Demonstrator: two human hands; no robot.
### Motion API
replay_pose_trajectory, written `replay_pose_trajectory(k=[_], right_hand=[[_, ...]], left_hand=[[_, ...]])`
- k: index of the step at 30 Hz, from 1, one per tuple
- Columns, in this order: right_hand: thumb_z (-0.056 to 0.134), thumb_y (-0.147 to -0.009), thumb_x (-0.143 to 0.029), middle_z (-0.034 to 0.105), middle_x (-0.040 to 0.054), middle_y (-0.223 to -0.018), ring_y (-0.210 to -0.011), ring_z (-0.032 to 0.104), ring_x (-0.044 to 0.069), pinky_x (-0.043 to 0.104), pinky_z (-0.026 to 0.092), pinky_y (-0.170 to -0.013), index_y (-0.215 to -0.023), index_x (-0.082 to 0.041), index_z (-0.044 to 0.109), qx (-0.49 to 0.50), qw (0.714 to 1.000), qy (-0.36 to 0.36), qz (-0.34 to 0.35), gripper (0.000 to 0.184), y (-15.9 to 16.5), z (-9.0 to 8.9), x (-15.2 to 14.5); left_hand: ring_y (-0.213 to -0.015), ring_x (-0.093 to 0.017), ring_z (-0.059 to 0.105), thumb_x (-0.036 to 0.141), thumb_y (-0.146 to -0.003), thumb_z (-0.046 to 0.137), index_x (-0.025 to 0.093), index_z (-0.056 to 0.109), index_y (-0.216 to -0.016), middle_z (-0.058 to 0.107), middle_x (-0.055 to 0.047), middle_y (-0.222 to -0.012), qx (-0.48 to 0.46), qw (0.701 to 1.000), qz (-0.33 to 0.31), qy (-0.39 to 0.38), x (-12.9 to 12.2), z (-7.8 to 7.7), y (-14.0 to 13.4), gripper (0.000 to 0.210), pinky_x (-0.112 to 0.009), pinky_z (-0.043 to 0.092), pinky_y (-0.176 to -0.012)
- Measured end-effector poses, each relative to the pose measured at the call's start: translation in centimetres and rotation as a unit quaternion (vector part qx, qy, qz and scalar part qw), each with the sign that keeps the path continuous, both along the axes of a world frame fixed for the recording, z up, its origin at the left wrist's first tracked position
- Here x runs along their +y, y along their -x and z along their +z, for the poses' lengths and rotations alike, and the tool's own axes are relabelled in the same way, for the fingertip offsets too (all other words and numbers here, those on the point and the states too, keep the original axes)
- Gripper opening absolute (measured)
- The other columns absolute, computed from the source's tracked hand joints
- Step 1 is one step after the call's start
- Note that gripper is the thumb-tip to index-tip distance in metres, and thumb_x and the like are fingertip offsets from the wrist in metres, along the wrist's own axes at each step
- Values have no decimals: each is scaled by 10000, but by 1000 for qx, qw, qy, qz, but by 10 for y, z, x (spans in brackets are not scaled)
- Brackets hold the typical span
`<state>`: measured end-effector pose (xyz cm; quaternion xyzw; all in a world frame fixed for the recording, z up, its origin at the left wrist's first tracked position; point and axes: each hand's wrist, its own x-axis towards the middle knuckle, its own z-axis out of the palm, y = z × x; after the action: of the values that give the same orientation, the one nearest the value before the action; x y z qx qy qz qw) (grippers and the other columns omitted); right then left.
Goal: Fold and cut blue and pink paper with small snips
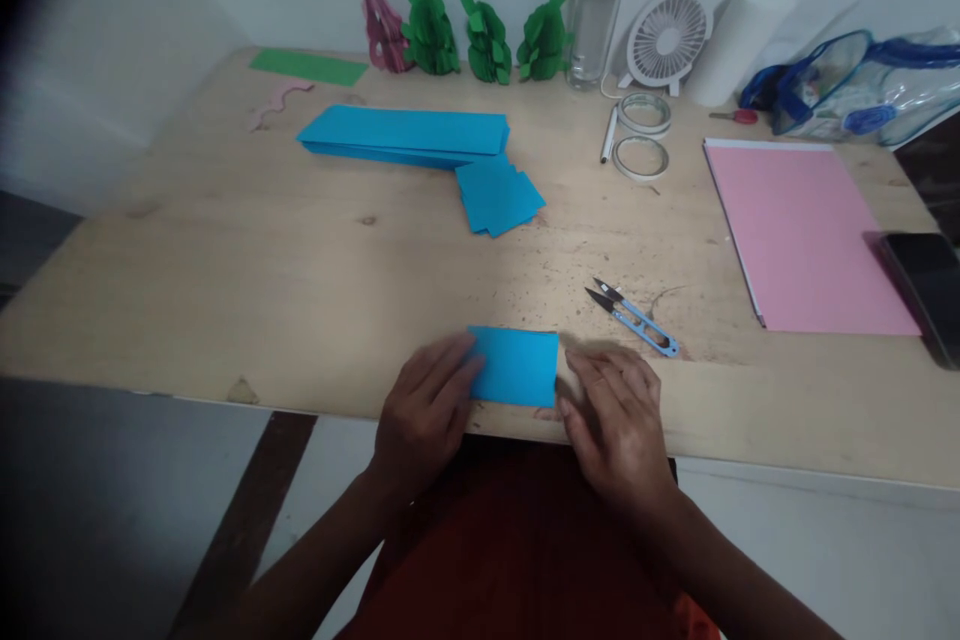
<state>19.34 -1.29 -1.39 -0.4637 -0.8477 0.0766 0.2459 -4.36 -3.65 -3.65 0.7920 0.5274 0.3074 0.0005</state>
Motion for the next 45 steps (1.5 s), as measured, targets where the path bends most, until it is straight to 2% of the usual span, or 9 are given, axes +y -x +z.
replay_pose_trajectory(k=[6, 10, 15, 21, 30, 37, 45], right_hand=[[552, -862, -248, 648, 110, -1096, -1064, 552, 296, 487, 396, -920, -1316, -211, 480, 21, 1000, 8, -10, 462, 3, 0, 2], [573, -854, -247, 640, 117, -1115, -1093, 541, 308, 509, 385, -938, -1332, -209, 469, 8, 1000, -25, -8, 491, 5, 0, 0], [603, -840, -208, 658, 107, -1131, -1116, 535, 301, 537, 330, -992, -1187, -187, 587, -24, 997, -65, 34, 348, 11, 3, -2], [613, -836, -194, 678, 82, -1137, -1107, 549, 279, 535, 334, -994, -1098, -194, 650, -44, 994, -76, 59, 264, 16, 5, -8], [581, -872, -249, 629, 81, -1239, -1222, 480, 305, 574, 288, -1023, -1174, -236, 630, -105, 981, -59, 149, 306, 32, 0, -10], [613, -859, -276, 626, 84, -1246, -1237, 470, 302, 551, 305, -1022, -1183, -234, 624, -126, 974, -88, 166, 328, 14, 3, -6], [615, -855, -280, 635, 88, -1233, -1216, 492, 297, 531, 305, -1018, -1184, -224, 617, -157, 973, -107, 129, 334, -22, 13, -9]], left_hand=[[-1230, -298, 496, 90, -846, 477, 113, 547, -1200, 577, -180, -1270, -8, 1000, 6, 12, 0, 2, -1, 361, -518, 448, -974], [-1228, -300, 498, 120, -854, 491, 115, 551, -1196, 580, -180, -1265, -8, 1000, 11, 15, 0, 4, -3, 347, -513, 449, -971], [-1223, -299, 501, 119, -850, 492, 116, 554, -1188, 574, -182, -1274, 4, 1000, 15, 16, 0, 4, -4, 344, -507, 447, -971], [-1210, -303, 511, 117, -836, 508, 94, 567, -1158, 585, -192, -1255, 12, 1000, 20, 11, 0, 4, -6, 328, -501, 447, -970], [-1201, -305, 519, 124, -828, 513, 96, 581, -1143, 590, -192, -1249, 18, 1000, 21, 12, 0, 3, -5, 324, -498, 450, -962], [-1211, -301, 514, 125, -829, 507, 116, 591, -1145, 595, -173, -1250, 15, 1000, 21, 17, -1, 3, -6, 327, -504, 449, -966], [-1214, -297, 510, 142, -837, 500, 121, 590, -1161, 590, -167, -1260, 10, 1000, 24, 17, -1, 1, -6, 337, -505, 447, -975]])
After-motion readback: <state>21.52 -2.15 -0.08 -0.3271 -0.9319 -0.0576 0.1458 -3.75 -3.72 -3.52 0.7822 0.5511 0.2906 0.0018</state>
